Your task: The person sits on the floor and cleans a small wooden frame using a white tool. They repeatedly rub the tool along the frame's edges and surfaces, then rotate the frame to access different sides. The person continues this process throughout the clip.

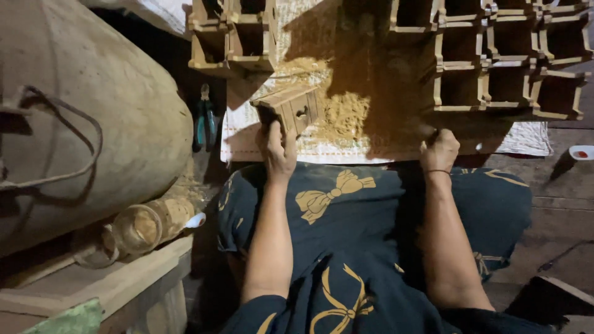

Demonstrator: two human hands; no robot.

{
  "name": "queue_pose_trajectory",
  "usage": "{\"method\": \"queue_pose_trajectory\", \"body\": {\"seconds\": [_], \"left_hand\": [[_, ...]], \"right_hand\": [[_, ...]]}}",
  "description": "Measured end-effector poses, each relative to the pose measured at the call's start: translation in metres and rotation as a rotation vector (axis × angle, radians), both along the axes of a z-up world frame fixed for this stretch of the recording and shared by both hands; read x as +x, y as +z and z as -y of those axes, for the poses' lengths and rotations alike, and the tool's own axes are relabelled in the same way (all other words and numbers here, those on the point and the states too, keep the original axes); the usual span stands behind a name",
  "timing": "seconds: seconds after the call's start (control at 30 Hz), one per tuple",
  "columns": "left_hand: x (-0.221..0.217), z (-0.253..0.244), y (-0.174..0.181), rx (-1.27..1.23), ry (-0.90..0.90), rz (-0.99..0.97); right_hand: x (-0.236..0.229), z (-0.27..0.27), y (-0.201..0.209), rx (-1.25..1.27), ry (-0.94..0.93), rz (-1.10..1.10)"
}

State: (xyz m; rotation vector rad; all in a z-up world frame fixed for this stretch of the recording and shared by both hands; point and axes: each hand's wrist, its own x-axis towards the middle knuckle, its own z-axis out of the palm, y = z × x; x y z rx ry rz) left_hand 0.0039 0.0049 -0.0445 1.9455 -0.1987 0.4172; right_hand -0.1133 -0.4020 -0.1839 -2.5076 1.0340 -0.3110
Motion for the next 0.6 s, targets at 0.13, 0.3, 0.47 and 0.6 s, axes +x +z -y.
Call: {"method": "queue_pose_trajectory", "body": {"seconds": [0.13,0.3,0.47,0.6], "left_hand": [[-0.006,0.007,0.042,0.271,0.033,0.408],[-0.009,0.010,0.015,0.321,0.011,0.500],[-0.014,0.006,0.022,0.411,0.007,0.513],[-0.007,0.000,-0.009,0.471,0.011,0.437]], "right_hand": [[-0.002,-0.002,0.004,-0.003,-0.002,-0.021],[-0.004,0.001,0.002,0.026,0.057,-0.078],[-0.016,0.002,-0.002,0.004,0.053,-0.066],[-0.035,-0.032,0.065,-0.087,0.033,0.049]]}}
